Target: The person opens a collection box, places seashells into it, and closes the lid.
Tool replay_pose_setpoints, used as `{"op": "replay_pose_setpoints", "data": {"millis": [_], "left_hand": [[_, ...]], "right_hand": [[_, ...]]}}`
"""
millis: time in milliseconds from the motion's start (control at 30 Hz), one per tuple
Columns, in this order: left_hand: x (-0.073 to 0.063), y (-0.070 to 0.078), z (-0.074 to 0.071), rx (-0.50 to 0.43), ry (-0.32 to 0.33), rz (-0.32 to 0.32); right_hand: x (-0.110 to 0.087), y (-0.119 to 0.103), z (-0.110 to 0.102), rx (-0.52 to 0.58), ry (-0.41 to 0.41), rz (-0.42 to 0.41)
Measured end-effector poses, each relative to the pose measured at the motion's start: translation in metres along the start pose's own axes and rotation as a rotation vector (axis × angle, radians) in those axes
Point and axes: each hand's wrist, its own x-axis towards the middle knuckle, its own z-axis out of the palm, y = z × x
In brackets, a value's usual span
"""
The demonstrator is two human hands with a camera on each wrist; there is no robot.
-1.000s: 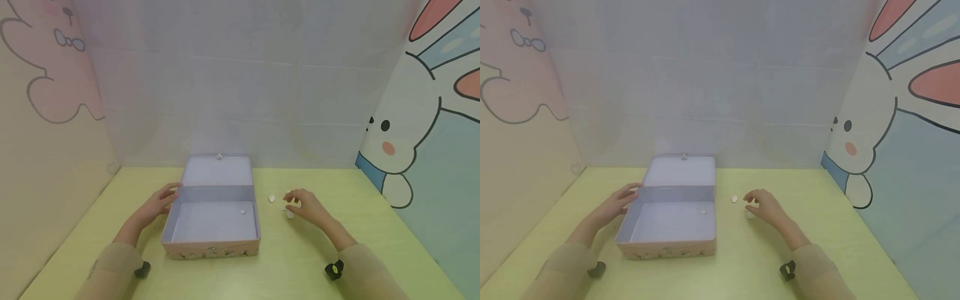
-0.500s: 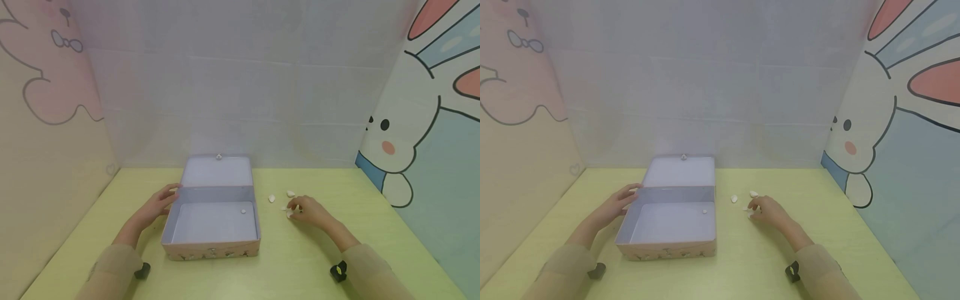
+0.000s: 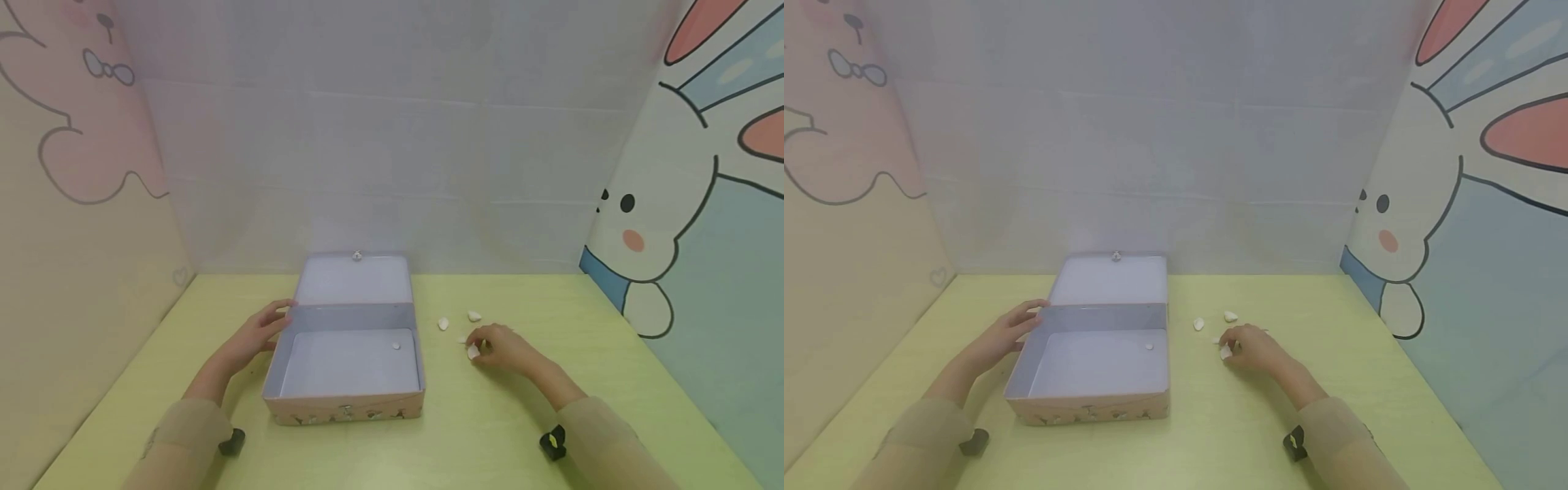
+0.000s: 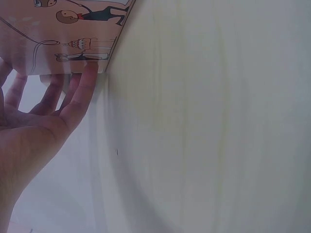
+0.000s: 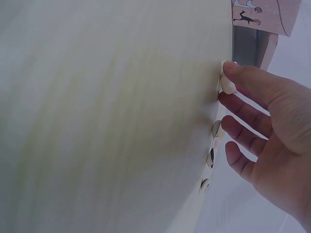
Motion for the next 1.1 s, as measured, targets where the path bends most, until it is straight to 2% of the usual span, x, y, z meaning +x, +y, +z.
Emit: {"op": "replay_pose_setpoints", "data": {"millis": [567,1100], "left_hand": [[-0.001,-0.001,-0.001,0.008,0.000,-0.009],[-0.001,0.001,0.000,0.010,0.001,-0.008]], "right_hand": [[0.002,-0.006,-0.002,-0.023,0.027,-0.031],[0.000,-0.041,-0.022,-0.024,0.053,-0.116]]}}
